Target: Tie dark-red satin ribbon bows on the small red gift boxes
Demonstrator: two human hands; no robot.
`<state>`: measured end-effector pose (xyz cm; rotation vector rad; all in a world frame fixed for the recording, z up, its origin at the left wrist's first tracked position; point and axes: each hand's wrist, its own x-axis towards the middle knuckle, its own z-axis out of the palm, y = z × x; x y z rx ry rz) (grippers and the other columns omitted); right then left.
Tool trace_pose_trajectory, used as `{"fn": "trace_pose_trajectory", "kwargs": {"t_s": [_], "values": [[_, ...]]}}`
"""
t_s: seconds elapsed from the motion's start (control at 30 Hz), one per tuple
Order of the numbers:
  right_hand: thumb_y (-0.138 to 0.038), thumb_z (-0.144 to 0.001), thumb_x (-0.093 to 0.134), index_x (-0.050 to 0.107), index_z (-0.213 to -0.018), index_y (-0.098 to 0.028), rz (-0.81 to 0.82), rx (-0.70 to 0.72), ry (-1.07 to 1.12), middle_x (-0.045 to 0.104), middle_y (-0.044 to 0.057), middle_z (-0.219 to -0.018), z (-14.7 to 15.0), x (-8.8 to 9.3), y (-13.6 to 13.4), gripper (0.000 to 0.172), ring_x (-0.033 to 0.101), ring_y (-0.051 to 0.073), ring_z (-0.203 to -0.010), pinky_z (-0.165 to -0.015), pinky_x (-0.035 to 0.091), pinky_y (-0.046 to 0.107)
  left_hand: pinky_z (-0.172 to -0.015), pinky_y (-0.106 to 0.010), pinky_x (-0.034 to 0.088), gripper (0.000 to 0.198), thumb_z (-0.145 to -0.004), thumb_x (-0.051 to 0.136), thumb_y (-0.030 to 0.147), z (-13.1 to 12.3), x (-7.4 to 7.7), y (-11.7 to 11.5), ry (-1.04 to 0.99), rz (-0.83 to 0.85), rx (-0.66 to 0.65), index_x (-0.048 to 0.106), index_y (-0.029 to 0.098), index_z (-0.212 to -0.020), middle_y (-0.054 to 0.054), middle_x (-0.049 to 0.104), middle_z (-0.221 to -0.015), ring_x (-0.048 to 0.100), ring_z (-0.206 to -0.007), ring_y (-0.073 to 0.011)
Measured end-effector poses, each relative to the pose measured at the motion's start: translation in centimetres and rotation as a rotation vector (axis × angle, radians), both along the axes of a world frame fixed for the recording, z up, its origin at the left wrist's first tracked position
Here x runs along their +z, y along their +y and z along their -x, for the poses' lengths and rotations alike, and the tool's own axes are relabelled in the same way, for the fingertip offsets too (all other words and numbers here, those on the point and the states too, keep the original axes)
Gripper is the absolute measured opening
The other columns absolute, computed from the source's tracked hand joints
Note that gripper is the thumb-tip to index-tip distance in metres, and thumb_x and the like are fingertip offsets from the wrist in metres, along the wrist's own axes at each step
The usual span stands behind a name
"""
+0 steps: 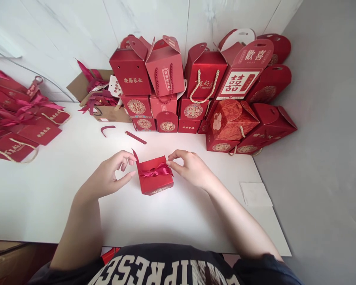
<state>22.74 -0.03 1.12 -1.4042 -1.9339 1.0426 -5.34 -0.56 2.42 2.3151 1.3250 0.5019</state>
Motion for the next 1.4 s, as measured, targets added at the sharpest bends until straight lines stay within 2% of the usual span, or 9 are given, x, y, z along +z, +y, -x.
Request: {"fn": "trace_pose_trajectory", "kwargs": {"t_s": [0.13,0.5,0.67,0.73,0.8,0.9,1.0,1.17,1.4], "values": [[-0.039,-0.093,0.051,0.066,-0.096,-0.025,-0.016,0.006,0.003,0.072,0.001,-0.103,-0.5,0.1,0.2,0.021,0.066,0.020,-0.090,-0.075,0.046,0.032,-0.056,-0.023,0.046,0.020,-0.084,0.054,0.026,0.6,-0.4,0.7,0.057,0.055,0.027,0.060,0.025,-0.103,-0.001,0.058,-0.109,0.053,-0.065,-0.0097],[-0.034,-0.093,0.050,0.068,-0.091,-0.023,-0.040,0.059,-0.021,0.073,0.001,-0.096,-0.5,0.4,0.2,0.021,0.065,0.018,-0.082,-0.071,0.045,0.029,-0.053,-0.025,0.039,0.029,-0.088,0.056,0.044,-1.3,-1.4,1.0,-0.029,0.007,0.151,0.063,0.021,-0.072,0.002,0.062,-0.071,0.047,-0.054,-0.0109],[-0.034,-0.093,0.051,0.068,-0.091,-0.024,-0.050,0.049,0.002,0.073,0.002,-0.095,-0.5,0.3,0.3,0.020,0.065,0.019,-0.085,-0.076,0.047,0.032,-0.058,-0.027,0.042,0.022,-0.088,0.059,0.034,-2.4,-1.9,0.8,-0.225,-0.109,0.197,0.065,0.020,-0.072,0.000,0.060,-0.068,0.049,-0.058,-0.0119],[-0.032,-0.092,0.053,0.067,-0.093,-0.023,-0.088,0.062,0.050,0.072,0.003,-0.097,-0.4,0.4,0.2,0.016,0.065,0.020,-0.087,-0.078,0.048,0.032,-0.062,-0.029,0.046,0.019,-0.086,0.062,0.029,-2.7,-1.7,0.5,-0.356,-0.145,0.104,0.066,0.020,-0.071,-0.002,0.064,-0.068,0.054,-0.063,-0.0137],[-0.027,-0.089,0.057,0.065,-0.100,-0.023,-0.137,0.137,0.092,0.070,0.003,-0.098,-0.2,0.7,-0.2,0.014,0.063,0.018,-0.084,-0.078,0.048,0.031,-0.068,-0.032,0.051,0.011,-0.084,0.065,0.023,-2.8,-1.3,0.2,-0.431,-0.074,-0.136,0.070,0.021,-0.075,-0.003,0.070,-0.072,0.061,-0.070,-0.0162],[-0.023,-0.085,0.062,0.059,-0.119,-0.025,-0.130,0.347,0.067,0.066,0.000,-0.084,0.5,0.9,-1.0,0.034,0.057,0.012,-0.065,-0.066,0.046,0.025,-0.076,-0.035,0.055,0.015,-0.084,0.063,0.016,-2.6,-0.6,-0.2,-0.433,0.127,-0.434,0.073,0.025,-0.092,-0.005,0.075,-0.085,0.067,-0.082,-0.0188],[-0.019,-0.085,0.063,0.051,-0.130,-0.027,-0.164,0.482,-0.043,0.063,-0.004,-0.074,1.4,0.9,-1.8,0.047,0.055,0.011,-0.059,-0.061,0.042,0.023,-0.076,-0.033,0.054,0.019,-0.086,0.059,0.012,-1.8,-0.2,-0.2,-0.451,0.205,-0.368,0.067,0.023,-0.100,-0.007,0.073,-0.091,0.066,-0.084,-0.0178],[-0.025,-0.094,0.054,0.064,-0.105,-0.025,-0.331,0.571,-0.113,0.069,0.003,-0.094,2.0,0.9,-2.1,0.015,0.062,0.016,-0.078,-0.073,0.044,0.028,-0.077,-0.032,0.050,0.005,-0.081,0.066,0.017,-0.7,-0.2,0.6,-0.318,0.050,-0.269,0.065,0.021,-0.085,-0.005,0.061,-0.089,0.059,-0.084,-0.0168],[-0.036,-0.094,0.055,0.059,-0.104,-0.021,-0.358,0.532,-0.161,0.069,0.004,-0.092,1.8,1.5,-2.2,0.019,0.062,0.019,-0.081,-0.077,0.044,0.032,-0.075,-0.031,0.048,0.013,-0.082,0.058,0.014,-1.1,-0.7,0.7,-0.155,0.052,-0.218,0.063,0.021,-0.091,-0.003,0.059,-0.085,0.054,-0.081,-0.0168]]}}
